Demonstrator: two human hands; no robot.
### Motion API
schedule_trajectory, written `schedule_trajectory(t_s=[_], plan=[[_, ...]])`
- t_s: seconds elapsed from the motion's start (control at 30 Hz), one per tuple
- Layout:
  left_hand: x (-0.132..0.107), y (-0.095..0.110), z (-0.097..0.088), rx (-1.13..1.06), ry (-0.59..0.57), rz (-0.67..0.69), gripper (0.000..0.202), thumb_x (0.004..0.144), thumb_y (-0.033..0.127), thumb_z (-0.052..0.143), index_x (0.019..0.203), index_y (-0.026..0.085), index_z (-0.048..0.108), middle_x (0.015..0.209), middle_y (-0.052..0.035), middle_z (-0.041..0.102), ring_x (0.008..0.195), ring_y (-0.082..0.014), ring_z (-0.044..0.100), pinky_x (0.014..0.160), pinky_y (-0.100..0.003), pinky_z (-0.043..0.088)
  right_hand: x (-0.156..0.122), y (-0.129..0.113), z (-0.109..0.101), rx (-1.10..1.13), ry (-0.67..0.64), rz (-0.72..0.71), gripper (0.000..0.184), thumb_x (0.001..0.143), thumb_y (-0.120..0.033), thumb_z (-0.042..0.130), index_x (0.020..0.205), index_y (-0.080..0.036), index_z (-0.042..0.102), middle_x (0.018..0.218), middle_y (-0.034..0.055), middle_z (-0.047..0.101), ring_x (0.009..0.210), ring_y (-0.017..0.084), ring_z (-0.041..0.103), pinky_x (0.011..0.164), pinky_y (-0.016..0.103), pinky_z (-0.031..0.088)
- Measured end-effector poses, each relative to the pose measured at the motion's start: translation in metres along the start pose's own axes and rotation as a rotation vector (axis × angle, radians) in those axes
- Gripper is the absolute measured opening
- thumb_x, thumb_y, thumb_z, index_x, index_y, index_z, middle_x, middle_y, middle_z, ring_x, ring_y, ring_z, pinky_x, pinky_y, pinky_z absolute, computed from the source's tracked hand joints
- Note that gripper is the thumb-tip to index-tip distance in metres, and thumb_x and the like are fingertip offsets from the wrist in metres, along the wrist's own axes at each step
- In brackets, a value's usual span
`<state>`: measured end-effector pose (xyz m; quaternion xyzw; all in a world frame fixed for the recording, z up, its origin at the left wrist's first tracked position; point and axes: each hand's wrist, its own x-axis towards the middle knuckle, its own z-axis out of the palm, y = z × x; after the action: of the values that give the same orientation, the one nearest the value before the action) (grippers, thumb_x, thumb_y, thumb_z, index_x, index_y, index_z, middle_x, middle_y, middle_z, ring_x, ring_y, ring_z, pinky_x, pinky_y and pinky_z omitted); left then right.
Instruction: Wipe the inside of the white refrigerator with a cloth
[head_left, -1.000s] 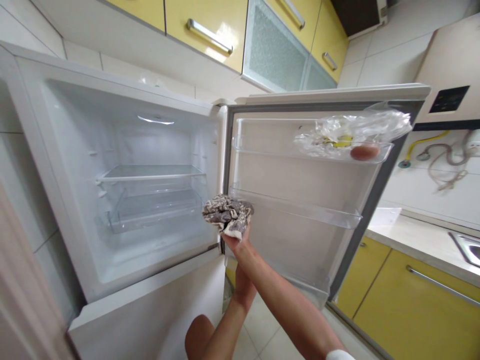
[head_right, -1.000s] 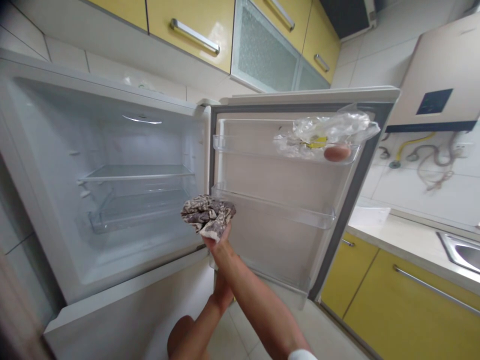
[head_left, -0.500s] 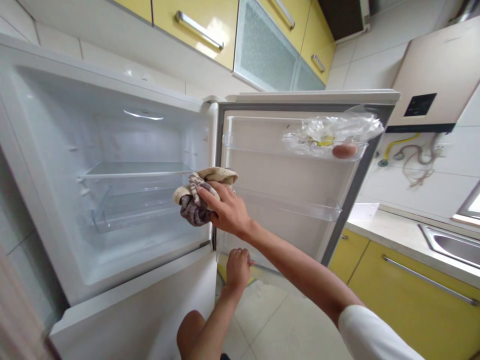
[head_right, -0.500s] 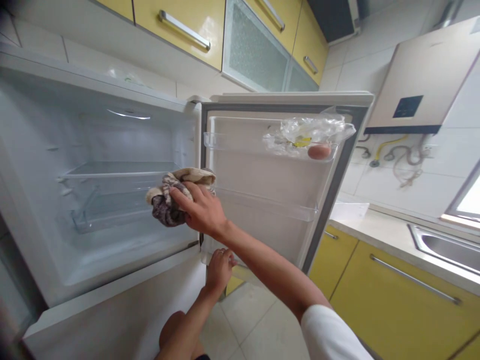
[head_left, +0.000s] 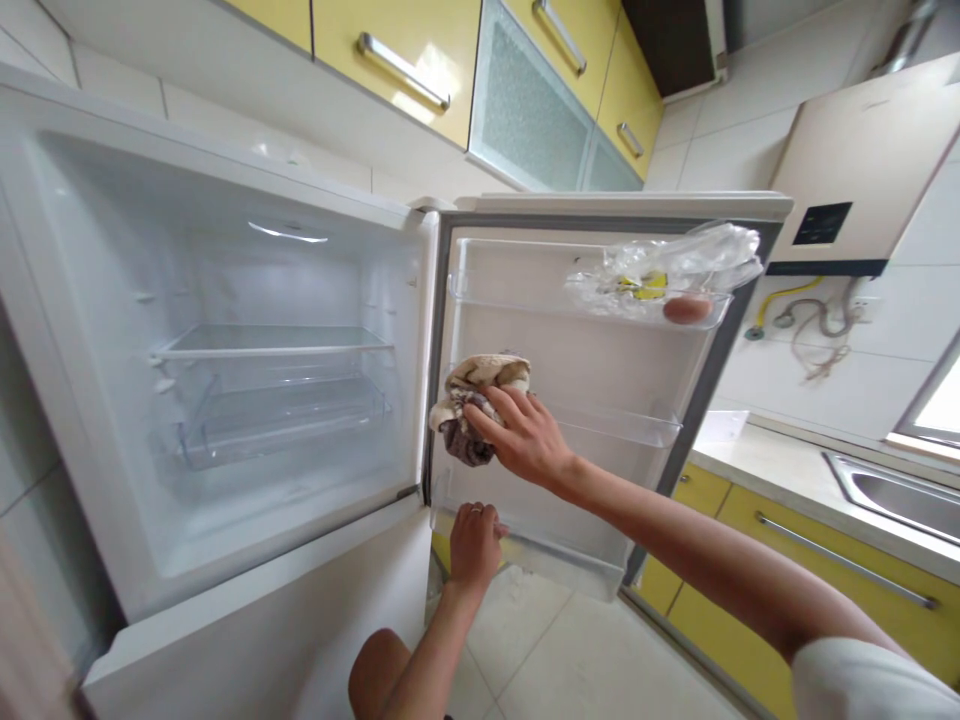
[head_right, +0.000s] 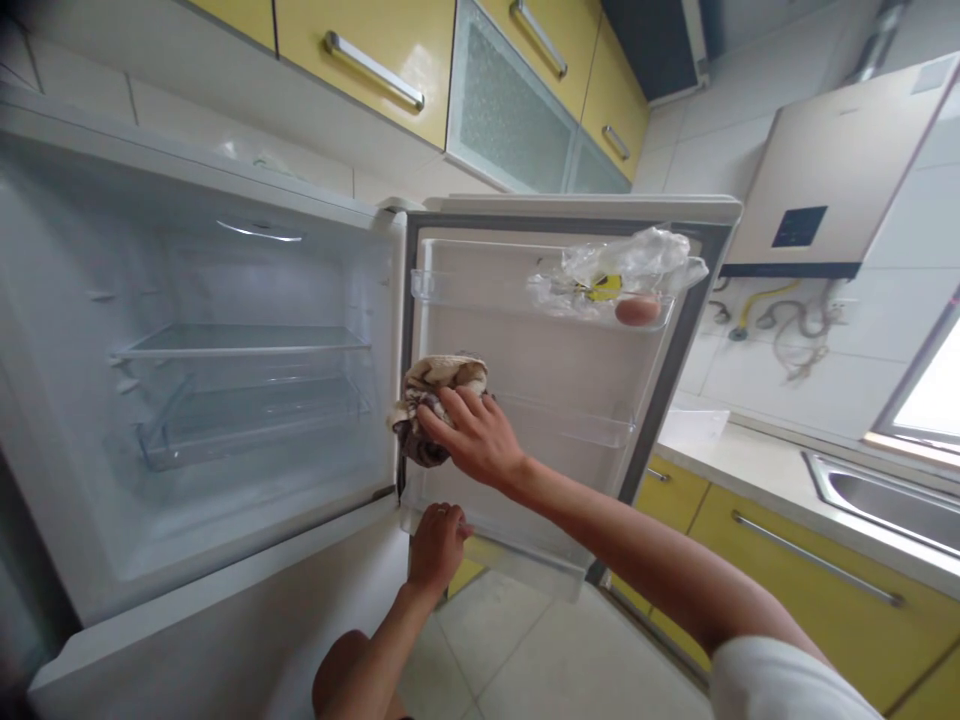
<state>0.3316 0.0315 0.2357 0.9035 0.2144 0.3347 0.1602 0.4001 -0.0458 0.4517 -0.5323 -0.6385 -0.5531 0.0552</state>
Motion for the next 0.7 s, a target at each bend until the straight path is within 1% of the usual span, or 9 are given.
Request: schedule_trajectory(t_s=[0.1, 0.2, 0.33, 0.43, 0.5, 0.57, 0.63, 0.7], plan=[[-0.002, -0.002, 0.001, 0.014, 0.007, 0.027, 0.005, 0.088, 0.015, 0.067, 0.092, 0.019, 0.066, 0.096, -0.0064, 0.07, 0.102, -0.027, 0.061, 0.092, -0.041, 0.047, -0.031, 0.017, -0.026, -0.016, 0.018, 0.043, 0.048, 0.088, -0.01, 0.054, 0.134, -0.023, 0.055, 0.13, 0.015, 0.062, 0.111, 0.028, 0.057, 0.082, 0.039, 0.052], [-0.002, -0.004, 0.002, 0.022, 0.007, 0.045, 0.004, 0.09, 0.018, 0.068, 0.093, 0.019, 0.065, 0.096, -0.0068, 0.07, 0.102, -0.0277, 0.06, 0.094, -0.042, 0.047, -0.059, 0.034, -0.054, -0.057, -0.002, 0.134, 0.056, 0.082, -0.009, 0.055, 0.136, -0.022, 0.054, 0.131, 0.0162, 0.061, 0.112, 0.03, 0.06, 0.083, 0.04, 0.055], [-0.001, -0.004, 0.006, 0.025, 0.006, 0.05, 0.006, 0.09, 0.019, 0.068, 0.094, 0.018, 0.065, 0.095, -0.007, 0.07, 0.104, -0.0277, 0.061, 0.1, -0.042, 0.046, -0.093, 0.055, -0.09, -0.084, -0.058, 0.36, 0.065, 0.076, -0.011, 0.059, 0.139, -0.023, 0.053, 0.133, 0.0165, 0.059, 0.114, 0.033, 0.061, 0.083, 0.043, 0.059], [0.0, -0.003, 0.009, 0.03, 0.009, 0.048, 0.005, 0.091, 0.019, 0.067, 0.095, 0.018, 0.065, 0.095, -0.0071, 0.071, 0.103, -0.0268, 0.063, 0.103, -0.043, 0.046, -0.113, 0.07, -0.113, -0.037, -0.091, 0.526, 0.065, 0.075, -0.012, 0.058, 0.139, -0.024, 0.054, 0.133, 0.0161, 0.059, 0.117, 0.035, 0.062, 0.081, 0.044, 0.06], [0.001, -0.001, 0.01, 0.036, 0.01, 0.05, 0.004, 0.091, 0.018, 0.066, 0.096, 0.018, 0.065, 0.096, -0.0068, 0.071, 0.101, -0.0254, 0.064, 0.107, -0.044, 0.044, -0.124, 0.08, -0.126, 0.024, -0.081, 0.597, 0.064, 0.074, -0.013, 0.057, 0.137, -0.024, 0.056, 0.132, 0.0149, 0.06, 0.118, 0.035, 0.062, 0.085, 0.046, 0.059], [0.001, 0.0, 0.011, 0.044, 0.011, 0.052, 0.004, 0.092, 0.018, 0.066, 0.096, 0.018, 0.065, 0.096, -0.0067, 0.072, 0.1, -0.0243, 0.065, 0.112, -0.045, 0.041, -0.132, 0.092, -0.135, 0.131, -0.049, 0.653, 0.062, 0.072, -0.015, 0.058, 0.133, -0.025, 0.059, 0.129, 0.0128, 0.063, 0.118, 0.033, 0.062, 0.093, 0.048, 0.056], [0.001, 0.001, 0.012, 0.054, 0.013, 0.052, 0.006, 0.091, 0.019, 0.067, 0.096, 0.017, 0.065, 0.096, -0.0072, 0.072, 0.1, -0.0242, 0.066, 0.116, -0.045, 0.038, -0.14, 0.103, -0.139, 0.287, -0.009, 0.738, 0.06, 0.069, -0.019, 0.058, 0.128, -0.026, 0.062, 0.122, 0.0094, 0.067, 0.114, 0.031, 0.064, 0.097, 0.049, 0.054], [0.001, 0.001, 0.012, 0.065, 0.013, 0.052, 0.006, 0.091, 0.019, 0.068, 0.095, 0.017, 0.066, 0.096, -0.0078, 0.072, 0.101, -0.0245, 0.066, 0.117, -0.045, 0.037, -0.149, 0.115, -0.137, 0.481, 0.059, 0.883, 0.058, 0.063, -0.024, 0.06, 0.12, -0.027, 0.066, 0.111, 0.0055, 0.071, 0.104, 0.028, 0.067, 0.094, 0.046, 0.054]])
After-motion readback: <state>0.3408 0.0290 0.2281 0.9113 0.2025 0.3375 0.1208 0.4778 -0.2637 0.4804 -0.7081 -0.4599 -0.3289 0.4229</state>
